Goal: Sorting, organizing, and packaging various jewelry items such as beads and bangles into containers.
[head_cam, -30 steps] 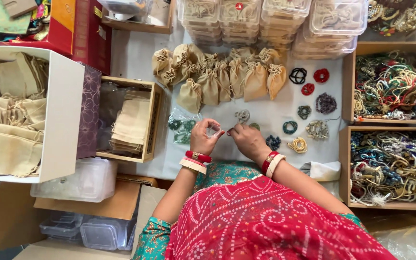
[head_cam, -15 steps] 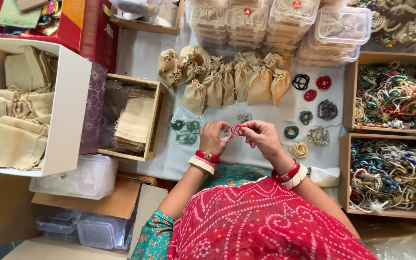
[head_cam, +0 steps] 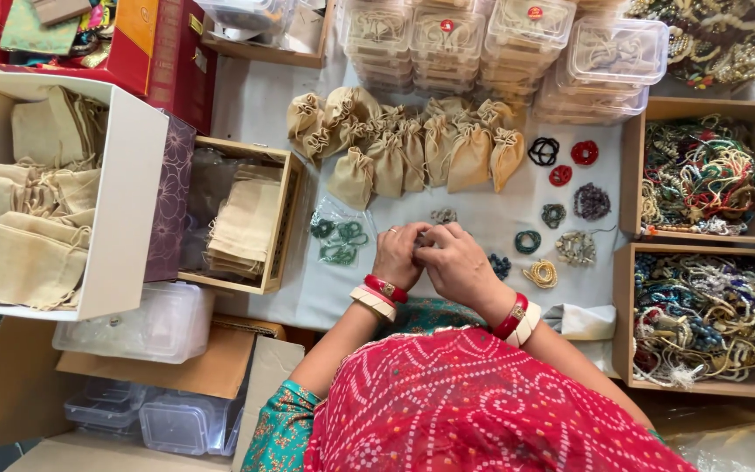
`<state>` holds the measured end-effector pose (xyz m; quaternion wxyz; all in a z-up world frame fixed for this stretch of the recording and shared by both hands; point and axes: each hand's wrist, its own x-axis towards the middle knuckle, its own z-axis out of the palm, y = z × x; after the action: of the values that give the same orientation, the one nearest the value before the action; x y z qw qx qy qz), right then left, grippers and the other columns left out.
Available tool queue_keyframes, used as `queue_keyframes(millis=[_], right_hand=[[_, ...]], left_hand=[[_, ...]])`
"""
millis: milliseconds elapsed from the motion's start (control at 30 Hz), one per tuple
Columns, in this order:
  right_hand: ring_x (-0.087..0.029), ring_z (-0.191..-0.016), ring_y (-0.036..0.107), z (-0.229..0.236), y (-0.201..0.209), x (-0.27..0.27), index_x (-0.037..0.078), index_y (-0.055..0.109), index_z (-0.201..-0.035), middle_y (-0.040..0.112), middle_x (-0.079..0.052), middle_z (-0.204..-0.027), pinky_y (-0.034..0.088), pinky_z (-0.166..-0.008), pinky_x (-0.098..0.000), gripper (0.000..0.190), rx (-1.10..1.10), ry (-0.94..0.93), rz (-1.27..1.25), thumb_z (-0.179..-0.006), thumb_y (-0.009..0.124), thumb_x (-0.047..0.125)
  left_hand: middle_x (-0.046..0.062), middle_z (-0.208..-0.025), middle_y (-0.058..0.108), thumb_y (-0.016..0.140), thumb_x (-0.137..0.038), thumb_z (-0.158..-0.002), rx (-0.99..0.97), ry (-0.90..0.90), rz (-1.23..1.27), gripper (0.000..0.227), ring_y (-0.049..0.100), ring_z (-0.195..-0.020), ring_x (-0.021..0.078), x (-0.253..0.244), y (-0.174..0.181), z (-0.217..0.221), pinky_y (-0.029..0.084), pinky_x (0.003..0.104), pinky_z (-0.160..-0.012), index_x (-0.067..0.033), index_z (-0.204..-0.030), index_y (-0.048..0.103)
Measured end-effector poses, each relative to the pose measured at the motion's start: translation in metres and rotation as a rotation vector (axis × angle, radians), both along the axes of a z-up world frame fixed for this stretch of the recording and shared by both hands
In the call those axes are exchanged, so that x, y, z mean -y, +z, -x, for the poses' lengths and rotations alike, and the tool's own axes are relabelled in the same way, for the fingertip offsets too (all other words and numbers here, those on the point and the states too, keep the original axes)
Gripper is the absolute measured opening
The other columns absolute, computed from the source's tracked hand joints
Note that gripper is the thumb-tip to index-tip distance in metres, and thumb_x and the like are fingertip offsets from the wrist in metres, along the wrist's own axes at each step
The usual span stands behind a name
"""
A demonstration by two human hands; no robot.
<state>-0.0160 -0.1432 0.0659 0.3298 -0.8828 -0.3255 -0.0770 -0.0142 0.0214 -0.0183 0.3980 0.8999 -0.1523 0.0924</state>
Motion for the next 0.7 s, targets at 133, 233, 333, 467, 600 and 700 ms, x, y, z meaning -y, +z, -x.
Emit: queue_keyframes(millis=[133,233,333,467,600,700], right_hand=[[-0.033,-0.111,0.054,0.0,0.011,0.006,0.017,0.076,-0.097,0.064,-0.009,-0.114,0.044,-0.096,-0.0439,0.035,-0.039,0.015,0.051,-0.068,0.066,0.001],[-0.031,-0.112,0.053,-0.002,0.015,0.016,0.019,0.077,-0.107,0.06,-0.007,-0.109,0.043,-0.103,-0.0441,0.036,-0.082,-0.041,0.026,-0.077,0.068,0.001],[-0.034,-0.113,0.051,-0.007,0.02,0.024,0.017,0.076,-0.106,0.06,-0.01,-0.115,0.04,-0.1,-0.0457,0.03,-0.023,-0.005,-0.057,-0.078,0.073,0.006],[-0.032,-0.112,0.057,-0.011,0.0,0.035,0.015,0.072,-0.096,0.067,-0.007,-0.114,0.046,-0.097,-0.0422,0.018,-0.097,-0.078,-0.168,-0.079,0.078,0.01],[-0.019,-0.077,0.066,-0.012,-0.012,0.034,0.008,0.074,-0.101,0.071,-0.004,-0.092,0.053,-0.071,-0.032,0.013,-0.533,-0.364,-0.213,-0.089,0.076,0.012],[-0.007,-0.084,0.065,-0.014,-0.047,0.042,0.004,0.068,-0.108,0.072,0.002,-0.093,0.054,-0.075,-0.0243,0.018,-0.762,-0.288,-0.669,-0.091,0.071,0.01]], left_hand=[[0.006,-0.095,0.071,0.076,-0.007,-0.081,-0.255,-0.069,0.143,0.046,0.068,-0.092,0.0262,-0.004,0.022,-0.006,0.051,0.04,-0.083,-0.0139,-0.124,0.06],[0.007,-0.1,0.072,0.077,-0.004,-0.085,-0.571,-0.211,0.489,0.061,0.069,-0.095,0.0195,-0.012,0.004,-0.009,0.056,0.033,-0.083,-0.0099,-0.139,0.049],[0.006,-0.115,0.069,0.072,-0.002,-0.089,-0.772,-0.429,0.895,0.071,0.066,-0.107,0.0141,-0.021,-0.013,-0.012,0.055,0.029,-0.092,-0.0083,-0.15,0.035],[0.004,-0.129,0.062,0.072,-0.006,-0.093,-0.868,-0.508,0.985,0.063,0.062,-0.118,0.0114,-0.021,-0.021,-0.014,0.052,0.028,-0.1,-0.0061,-0.148,0.041],[0.008,-0.121,0.068,0.075,-0.006,-0.098,-0.753,-0.357,0.922,0.036,0.065,-0.112,0.0157,-0.017,-0.057,-0.011,0.055,0.032,-0.098,0.002,-0.129,0.058],[0.008,-0.112,0.074,0.069,-0.007,-0.1,-0.87,-0.296,1.035,0.025,0.072,-0.104,0.0171,-0.016,-0.045,-0.011,0.059,0.031,-0.092,0.0017,-0.122,0.064]])
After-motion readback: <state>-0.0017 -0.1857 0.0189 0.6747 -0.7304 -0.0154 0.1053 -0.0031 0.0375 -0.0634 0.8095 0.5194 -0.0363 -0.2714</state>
